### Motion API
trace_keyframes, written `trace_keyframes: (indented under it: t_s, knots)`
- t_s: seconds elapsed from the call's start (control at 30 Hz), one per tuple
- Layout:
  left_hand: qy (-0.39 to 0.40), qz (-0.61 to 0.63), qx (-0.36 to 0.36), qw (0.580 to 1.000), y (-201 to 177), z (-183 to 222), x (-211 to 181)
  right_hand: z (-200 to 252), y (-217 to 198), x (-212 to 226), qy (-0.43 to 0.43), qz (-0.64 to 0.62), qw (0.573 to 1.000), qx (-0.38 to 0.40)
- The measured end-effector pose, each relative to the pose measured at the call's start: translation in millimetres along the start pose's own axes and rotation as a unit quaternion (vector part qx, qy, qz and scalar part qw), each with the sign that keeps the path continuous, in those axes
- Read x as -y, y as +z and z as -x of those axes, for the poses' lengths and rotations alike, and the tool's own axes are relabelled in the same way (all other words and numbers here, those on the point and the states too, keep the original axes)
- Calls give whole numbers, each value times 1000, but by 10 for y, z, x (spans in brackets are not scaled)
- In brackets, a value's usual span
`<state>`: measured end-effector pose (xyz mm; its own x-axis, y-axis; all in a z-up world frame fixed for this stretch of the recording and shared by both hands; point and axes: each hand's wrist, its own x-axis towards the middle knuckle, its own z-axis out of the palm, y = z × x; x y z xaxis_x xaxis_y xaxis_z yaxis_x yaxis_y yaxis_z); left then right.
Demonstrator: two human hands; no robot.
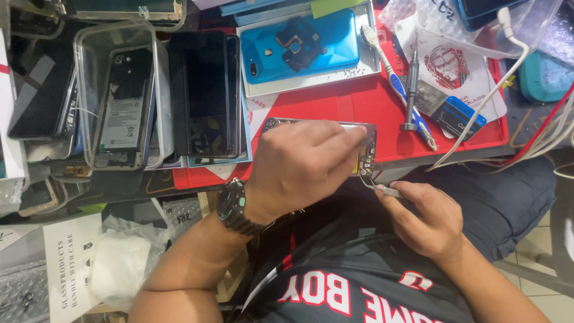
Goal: The person disassembles a mobile phone using a screwdriver and tweezers to remove internal components.
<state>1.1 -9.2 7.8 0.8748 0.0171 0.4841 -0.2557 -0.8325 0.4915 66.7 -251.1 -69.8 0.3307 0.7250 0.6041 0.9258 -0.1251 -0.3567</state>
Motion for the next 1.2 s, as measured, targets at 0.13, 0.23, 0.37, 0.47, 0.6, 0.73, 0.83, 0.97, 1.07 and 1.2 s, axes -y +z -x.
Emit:
trace_keyframes:
  t_s: [0.13,0.23,0.37,0.47,0.6,0.73,0.83,0.97,1.07,1.2]
  knots:
    - [-125,43,-81,988,13,-12,9,69,-20,-30,-10,-32,999,-14]
    - [-218,90,-105,966,6,-113,51,173,-24,-32,27,-45,998,-38]
    - [-287,143,-90,943,-14,-218,103,257,-80,60,164,-61,979,-107]
    - [-311,164,-74,933,-5,-251,154,200,-194,52,259,-82,952,-138]
    - [-324,204,-88,920,34,-245,201,81,-371,-20,376,-80,906,-178]
    - [-305,228,-91,920,55,-228,251,14,-610,-205,343,53,937,-34]
    - [-301,217,-92,924,66,-236,274,-199,-718,-376,291,81,953,28]
    - [-311,170,-81,931,63,-250,303,-536,-704,-489,282,65,954,78]
    - [-307,161,-82,934,52,-250,318,-635,-655,-566,250,67,963,70]
    - [-316,179,-83,928,30,-228,324,-469,-573,-626,234,62,970,24]
